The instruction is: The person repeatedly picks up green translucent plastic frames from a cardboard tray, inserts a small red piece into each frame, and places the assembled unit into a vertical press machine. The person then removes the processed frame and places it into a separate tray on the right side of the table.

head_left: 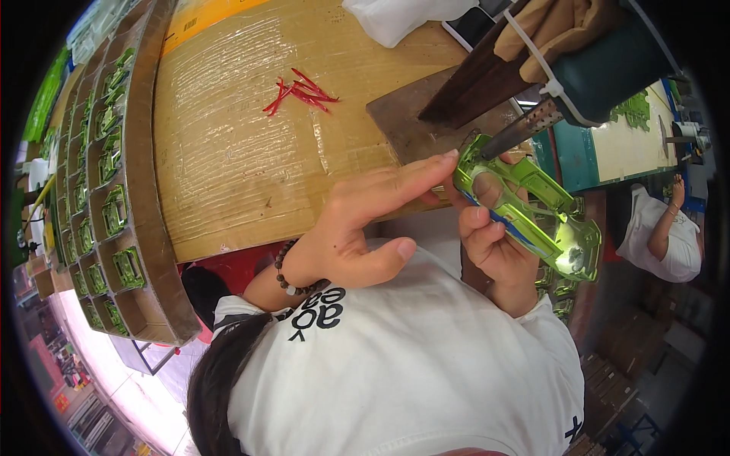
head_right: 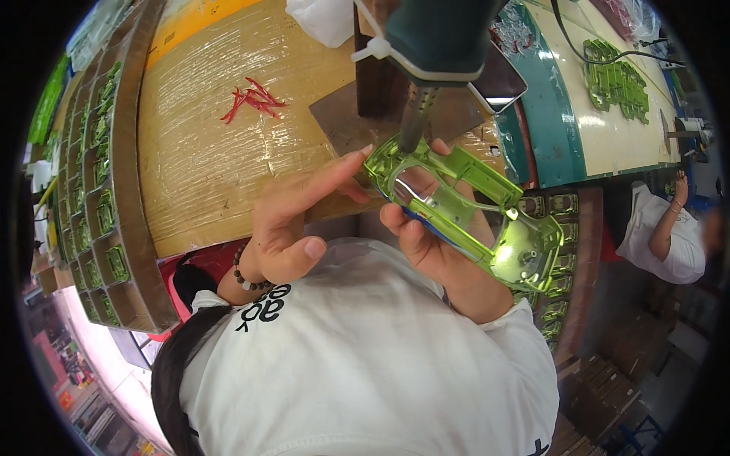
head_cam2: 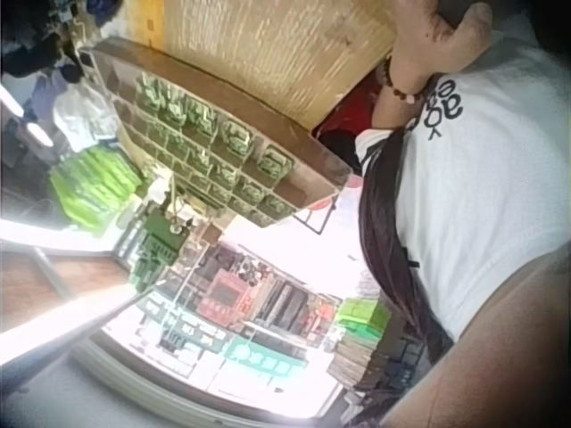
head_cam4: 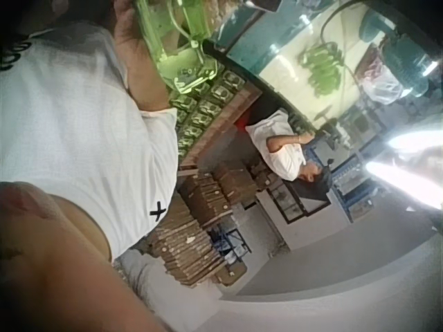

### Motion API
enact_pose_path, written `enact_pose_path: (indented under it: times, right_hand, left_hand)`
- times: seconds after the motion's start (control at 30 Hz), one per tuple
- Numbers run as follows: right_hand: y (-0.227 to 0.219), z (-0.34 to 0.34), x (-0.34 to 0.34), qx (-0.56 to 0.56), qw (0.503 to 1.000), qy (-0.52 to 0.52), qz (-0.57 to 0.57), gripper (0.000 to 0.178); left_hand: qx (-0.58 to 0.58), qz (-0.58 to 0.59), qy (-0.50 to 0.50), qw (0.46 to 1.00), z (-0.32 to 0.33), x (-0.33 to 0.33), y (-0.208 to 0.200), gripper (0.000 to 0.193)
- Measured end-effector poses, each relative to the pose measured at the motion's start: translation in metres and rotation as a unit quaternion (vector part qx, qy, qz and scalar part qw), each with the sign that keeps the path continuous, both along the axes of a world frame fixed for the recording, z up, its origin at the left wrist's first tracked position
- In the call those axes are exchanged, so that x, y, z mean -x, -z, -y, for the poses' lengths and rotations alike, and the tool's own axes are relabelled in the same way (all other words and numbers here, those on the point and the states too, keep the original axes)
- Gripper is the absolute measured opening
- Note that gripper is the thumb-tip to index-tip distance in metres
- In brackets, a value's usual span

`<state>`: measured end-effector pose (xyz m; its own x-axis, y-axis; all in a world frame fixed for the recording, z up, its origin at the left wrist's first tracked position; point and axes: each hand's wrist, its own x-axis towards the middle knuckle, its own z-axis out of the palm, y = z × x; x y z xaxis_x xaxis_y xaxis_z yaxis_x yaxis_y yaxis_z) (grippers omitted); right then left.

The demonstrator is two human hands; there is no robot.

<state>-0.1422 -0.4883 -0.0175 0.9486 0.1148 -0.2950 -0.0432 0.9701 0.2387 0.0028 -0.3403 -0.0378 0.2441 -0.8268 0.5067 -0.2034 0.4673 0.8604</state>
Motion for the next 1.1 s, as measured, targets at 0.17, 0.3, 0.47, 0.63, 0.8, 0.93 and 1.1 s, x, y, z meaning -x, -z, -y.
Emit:
enact_pose_path:
  times: [0.17, 0.3, 0.47, 0.63, 0.8, 0.93, 1.1]
  right_hand:
    - [0.012, 0.006, 0.0, 0.022, 0.999, 0.025, 0.031, 0.05]
    - [0.018, 0.006, 0.0, 0.108, 0.988, 0.092, 0.068, 0.052]
    - [0.018, 0.013, 0.001, 0.085, 0.981, 0.061, 0.166, 0.054]
    - [0.012, 0.013, -0.003, 0.038, 0.983, 0.045, 0.174, 0.056]
    - [0.021, 0.018, 0.0, 0.065, 0.982, 0.047, 0.173, 0.057]
    - [0.022, 0.019, 0.0, 0.073, 0.982, 0.057, 0.163, 0.056]
    - [0.017, 0.018, 0.001, 0.068, 0.992, 0.04, 0.096, 0.051]
  left_hand:
    - [-0.059, -0.02, -0.011, 0.998, 0.001, 0.005, -0.002, 0.063]
    - [-0.076, 0.007, -0.015, 0.997, 0.005, 0.005, -0.006, 0.068]
    - [-0.093, 0.036, -0.011, 0.995, 0.006, 0.004, -0.012, 0.073]
    - [-0.104, 0.035, -0.005, 0.994, 0.006, 0.005, -0.014, 0.073]
    - [-0.097, 0.042, -0.011, 0.994, 0.008, 0.006, -0.014, 0.075]
    - [-0.105, 0.035, -0.009, 0.994, 0.009, 0.006, -0.014, 0.076]
    - [-0.09, 0.05, -0.016, 0.995, 0.009, 0.006, -0.012, 0.077]
